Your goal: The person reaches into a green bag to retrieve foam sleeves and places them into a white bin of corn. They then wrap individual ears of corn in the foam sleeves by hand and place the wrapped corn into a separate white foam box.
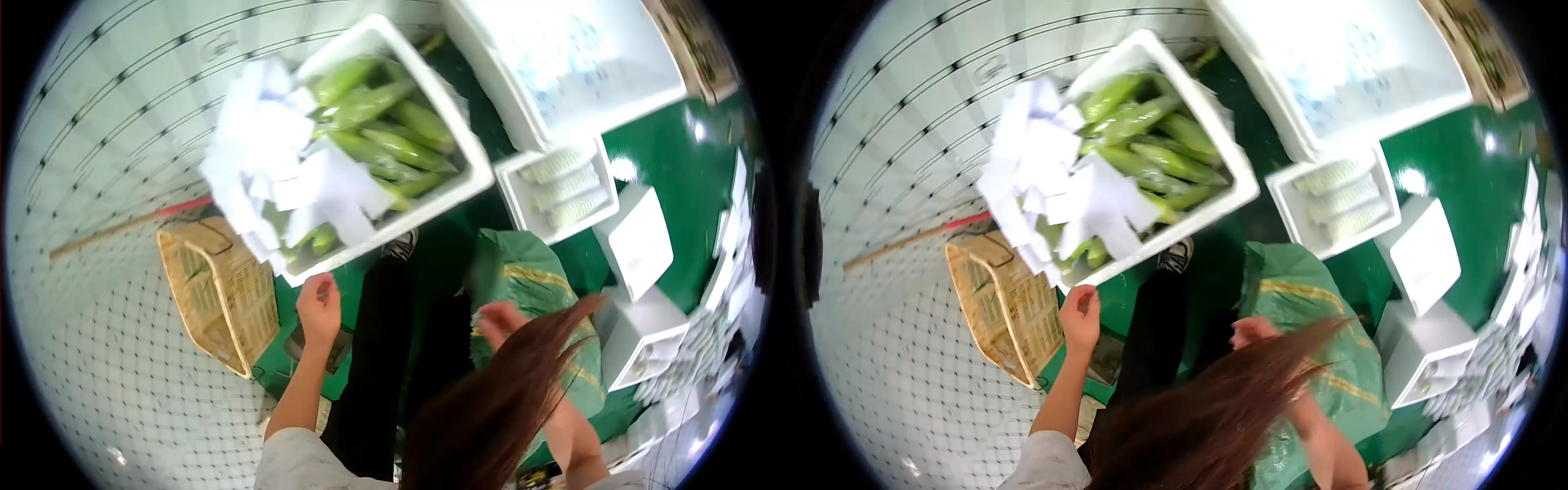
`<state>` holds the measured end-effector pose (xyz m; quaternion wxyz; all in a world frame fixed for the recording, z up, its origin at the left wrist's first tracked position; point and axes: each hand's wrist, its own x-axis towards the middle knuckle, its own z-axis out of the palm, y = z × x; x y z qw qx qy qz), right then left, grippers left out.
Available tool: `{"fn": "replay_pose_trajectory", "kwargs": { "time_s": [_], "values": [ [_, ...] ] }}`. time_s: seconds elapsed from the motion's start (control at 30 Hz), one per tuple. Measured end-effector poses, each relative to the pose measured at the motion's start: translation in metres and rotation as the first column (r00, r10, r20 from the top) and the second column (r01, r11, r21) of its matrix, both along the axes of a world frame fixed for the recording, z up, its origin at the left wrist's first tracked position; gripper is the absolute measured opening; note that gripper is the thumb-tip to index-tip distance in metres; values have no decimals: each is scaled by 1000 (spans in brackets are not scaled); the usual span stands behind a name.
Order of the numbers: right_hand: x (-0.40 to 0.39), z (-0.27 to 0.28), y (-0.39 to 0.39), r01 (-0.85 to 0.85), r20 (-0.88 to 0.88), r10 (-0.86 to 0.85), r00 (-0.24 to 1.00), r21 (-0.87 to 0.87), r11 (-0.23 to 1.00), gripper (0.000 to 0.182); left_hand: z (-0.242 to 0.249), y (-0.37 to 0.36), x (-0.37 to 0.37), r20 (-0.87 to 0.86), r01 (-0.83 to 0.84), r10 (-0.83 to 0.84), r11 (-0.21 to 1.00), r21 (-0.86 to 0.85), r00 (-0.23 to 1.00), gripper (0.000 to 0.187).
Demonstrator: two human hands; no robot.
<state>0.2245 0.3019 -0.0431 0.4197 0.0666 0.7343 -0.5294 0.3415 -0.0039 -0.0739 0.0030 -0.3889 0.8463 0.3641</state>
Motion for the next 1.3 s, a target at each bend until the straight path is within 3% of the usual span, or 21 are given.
{"fn": "replay_pose_trajectory", "kwargs": {
  "time_s": [0.07, 0.17, 0.23, 0.3, 0.33, 0.43, 0.47, 0.5, 0.57, 0.63, 0.7, 0.77, 0.8, 0.87, 0.9, 0.97, 1.1, 1.17, 1.23, 1.27, 1.3],
  "values": [
    [-2, 8, -60, -92, 70, 100, 993, -98, 991, 21, 3, -42, 28, -35, -138, 138, 990, 6, 990, 17],
    [-19, -3, -154, -231, -197, 209, 958, -91, 969, 19, 5, -110, 53, -10, -324, 331, 918, -227, 944, 30],
    [-51, -8, -219, -315, -332, 303, 894, 17, 949, 18, -13, -171, 61, -150, -482, 460, 852, -205, 875, 32],
    [-82, -21, -279, -317, -452, 276, 848, -16, 948, 16, -24, -230, 67, -129, -516, 500, 826, -225, 856, 35],
    [-99, -25, -307, -334, -527, 358, 771, 143, 932, 19, -42, -261, 75, -112, -589, 579, 802, -99, 808, 40],
    [-136, 6, -404, -229, -728, 230, 645, 103, 968, 14, -103, -321, 76, 109, -778, 774, 598, 194, 623, 59],
    [-146, 8, -429, -288, -799, 260, 542, 114, 951, 14, -109, -323, 65, 189, -815, 794, 547, 191, 577, 65],
    [-148, 17, -456, -310, -786, 286, 547, 127, 942, 17, -115, -318, 57, 274, -850, 805, 494, 181, 526, 70],
    [-150, 16, -500, -276, -803, 309, 510, 188, 943, 29, -139, -305, 48, 127, -812, 883, 347, 470, 451, 72],
    [-161, -13, -522, -185, -810, 461, 364, 422, 888, 50, -151, -277, 39, -114, -760, 829, 550, 346, 547, 66],
    [-183, -53, -532, 12, -721, 519, 459, 589, 808, 89, -131, -253, 31, -260, -688, 667, 726, 14, 698, 62],
    [-217, -89, -538, 119, -571, 450, 687, 699, 705, 100, -125, -242, 28, -341, -600, 558, 800, -24, 757, 58],
    [-229, -101, -535, 110, -568, 463, 681, 703, 702, 100, -113, -241, 26, -297, -598, 588, 799, 65, 752, 54],
    [-241, -118, -531, 120, -502, 117, 857, 416, 901, 106, -120, -241, 30, -308, -595, 586, 800, 73, 750, 52],
    [-245, -118, -527, 143, -474, 38, 880, 340, 930, 97, -122, -240, 34, -323, -581, 572, 810, 79, 754, 51],
    [-265, -134, -509, 212, -337, -202, 920, -8, 977, 82, -109, -237, 42, -295, -584, 575, 809, 66, 763, 48],
    [-231, -66, -496, 227, -378, -263, 888, -138, 964, 64, -97, -209, 59, -208, -497, 508, 861, 104, 836, 48],
    [-209, -31, -481, 65, -396, -219, 892, -367, 928, 51, -97, -194, 70, -153, -475, 484, 875, 97, 861, 51],
    [-200, -12, -437, -47, -410, -112, 905, -358, 933, 43, -107, -184, 86, 8, -370, 371, 922, 112, 929, 65],
    [-190, -8, -413, 9, -380, -163, 911, -377, 926, 40, -99, -183, 86, 125, -343, 328, 932, 118, 936, 71],
    [-188, -11, -381, 123, -306, -238, 922, -351, 928, 36, -110, -175, 95, 31, -330, 331, 944, -30, 943, 69]
  ]
}}
